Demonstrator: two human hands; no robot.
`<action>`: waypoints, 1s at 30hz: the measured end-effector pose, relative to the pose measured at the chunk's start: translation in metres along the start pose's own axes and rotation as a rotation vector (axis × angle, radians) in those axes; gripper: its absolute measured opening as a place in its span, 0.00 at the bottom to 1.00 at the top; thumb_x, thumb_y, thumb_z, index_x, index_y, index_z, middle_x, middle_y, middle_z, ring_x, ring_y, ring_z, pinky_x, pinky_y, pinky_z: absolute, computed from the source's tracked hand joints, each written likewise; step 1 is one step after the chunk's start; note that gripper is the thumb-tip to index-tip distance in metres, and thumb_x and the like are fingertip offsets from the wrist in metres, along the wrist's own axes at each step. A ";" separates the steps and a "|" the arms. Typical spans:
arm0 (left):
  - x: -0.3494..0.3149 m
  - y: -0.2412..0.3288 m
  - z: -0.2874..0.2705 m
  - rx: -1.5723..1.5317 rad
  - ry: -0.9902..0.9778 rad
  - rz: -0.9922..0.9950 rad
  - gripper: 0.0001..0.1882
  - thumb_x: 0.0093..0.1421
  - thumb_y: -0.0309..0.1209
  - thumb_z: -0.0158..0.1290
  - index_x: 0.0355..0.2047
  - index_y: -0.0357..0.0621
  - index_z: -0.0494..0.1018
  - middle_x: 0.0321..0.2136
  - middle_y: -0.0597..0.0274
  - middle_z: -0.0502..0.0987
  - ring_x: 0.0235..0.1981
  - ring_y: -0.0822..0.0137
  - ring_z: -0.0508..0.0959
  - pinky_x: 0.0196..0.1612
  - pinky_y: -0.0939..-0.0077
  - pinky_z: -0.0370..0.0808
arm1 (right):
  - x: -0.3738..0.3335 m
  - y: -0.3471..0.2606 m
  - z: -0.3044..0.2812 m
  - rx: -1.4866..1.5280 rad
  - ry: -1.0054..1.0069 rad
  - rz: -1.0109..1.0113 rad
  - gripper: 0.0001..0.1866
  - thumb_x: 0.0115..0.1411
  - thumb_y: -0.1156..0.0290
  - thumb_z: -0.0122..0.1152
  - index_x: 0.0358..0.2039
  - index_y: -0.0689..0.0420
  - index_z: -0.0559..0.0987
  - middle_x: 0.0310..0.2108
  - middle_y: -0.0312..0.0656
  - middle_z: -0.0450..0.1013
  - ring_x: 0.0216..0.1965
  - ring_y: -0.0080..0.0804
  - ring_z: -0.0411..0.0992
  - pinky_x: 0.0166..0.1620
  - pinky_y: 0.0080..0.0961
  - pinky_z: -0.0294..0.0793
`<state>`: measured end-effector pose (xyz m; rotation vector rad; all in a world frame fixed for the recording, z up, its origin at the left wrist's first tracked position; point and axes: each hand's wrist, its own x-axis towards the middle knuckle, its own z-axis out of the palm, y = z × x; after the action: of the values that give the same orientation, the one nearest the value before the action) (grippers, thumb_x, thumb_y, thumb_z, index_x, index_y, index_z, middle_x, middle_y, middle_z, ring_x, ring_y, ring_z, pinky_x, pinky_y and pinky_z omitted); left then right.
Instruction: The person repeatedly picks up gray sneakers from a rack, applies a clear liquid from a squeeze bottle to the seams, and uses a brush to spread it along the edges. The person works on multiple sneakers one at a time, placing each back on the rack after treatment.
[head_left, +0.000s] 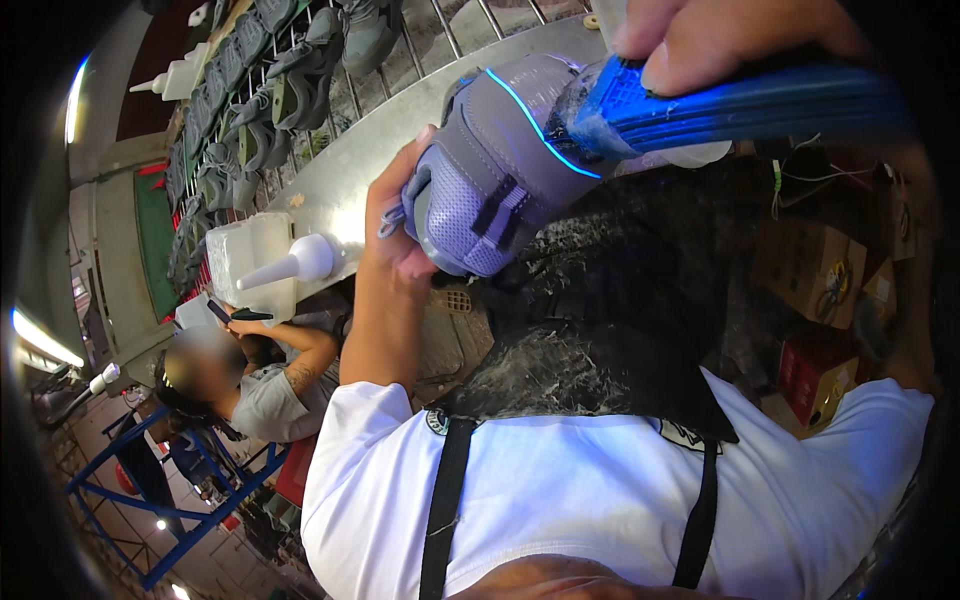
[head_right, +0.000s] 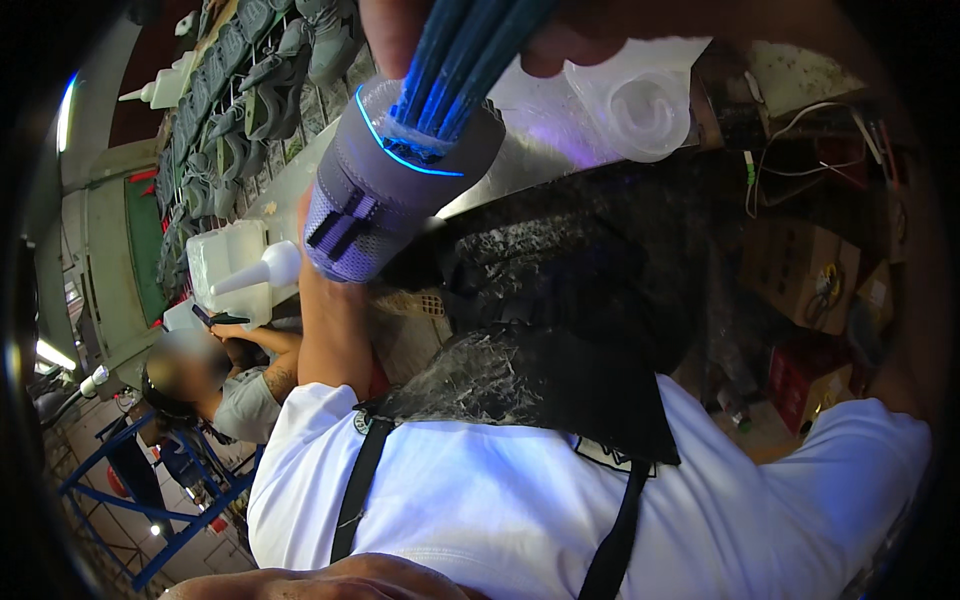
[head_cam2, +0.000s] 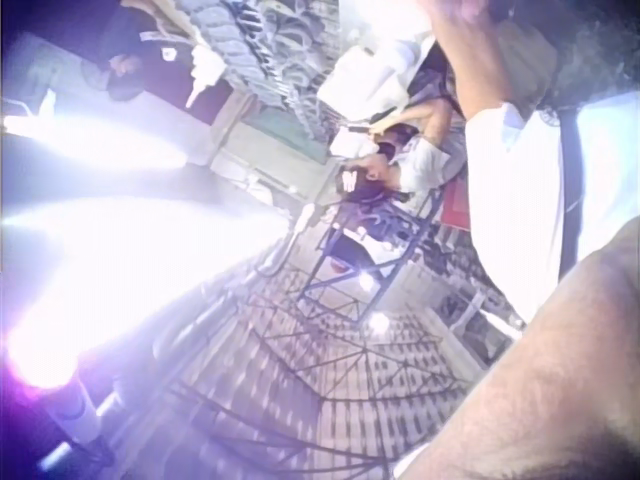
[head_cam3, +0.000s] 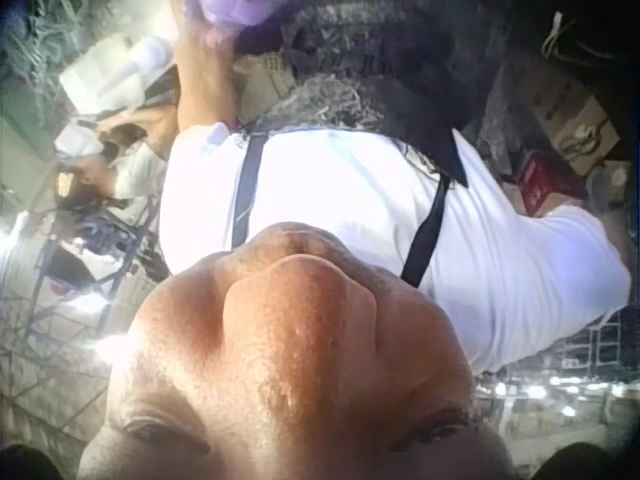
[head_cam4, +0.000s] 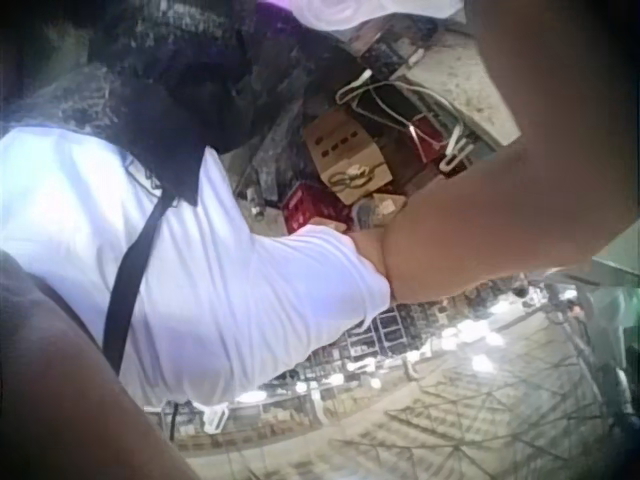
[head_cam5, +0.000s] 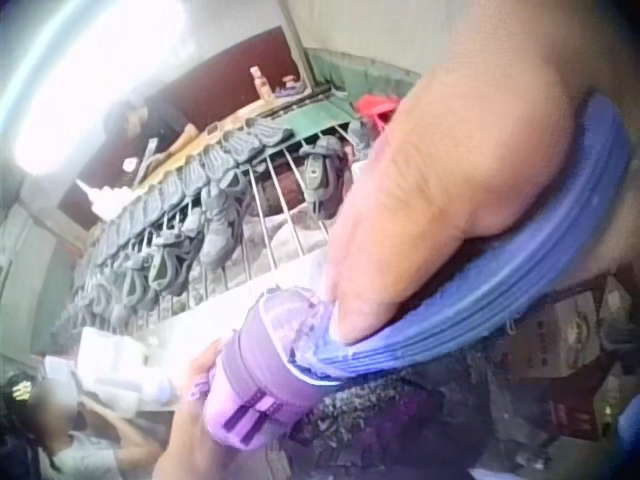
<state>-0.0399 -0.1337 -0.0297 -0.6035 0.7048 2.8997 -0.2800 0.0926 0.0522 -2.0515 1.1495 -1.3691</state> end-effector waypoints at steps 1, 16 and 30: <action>0.014 -0.006 -0.002 -0.032 0.087 -0.065 0.20 0.70 0.37 0.47 0.51 0.31 0.73 0.45 0.46 0.81 0.44 0.55 0.82 0.53 0.60 0.80 | -0.002 -0.003 -0.001 0.002 0.017 0.025 0.14 0.57 0.71 0.67 0.40 0.68 0.82 0.41 0.57 0.80 0.43 0.50 0.80 0.48 0.37 0.80; -0.053 -0.034 0.009 -0.450 0.117 -0.376 0.31 0.66 0.48 0.45 0.54 0.27 0.66 0.38 0.30 0.75 0.29 0.45 0.82 0.25 0.64 0.84 | -0.002 0.014 -0.002 0.150 0.110 -0.158 0.12 0.54 0.76 0.70 0.38 0.69 0.83 0.40 0.59 0.80 0.44 0.55 0.80 0.49 0.39 0.79; -0.057 -0.065 0.014 -0.704 -0.003 -0.493 0.25 0.68 0.43 0.40 0.54 0.33 0.61 0.33 0.42 0.69 0.21 0.62 0.75 0.17 0.77 0.72 | -0.021 0.013 -0.003 0.229 0.173 -0.219 0.11 0.52 0.81 0.73 0.36 0.70 0.85 0.39 0.62 0.80 0.44 0.59 0.80 0.50 0.42 0.79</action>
<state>0.0195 -0.0693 -0.0234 -0.6989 -0.4514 2.6009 -0.2916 0.1027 0.0318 -1.9681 0.8049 -1.7247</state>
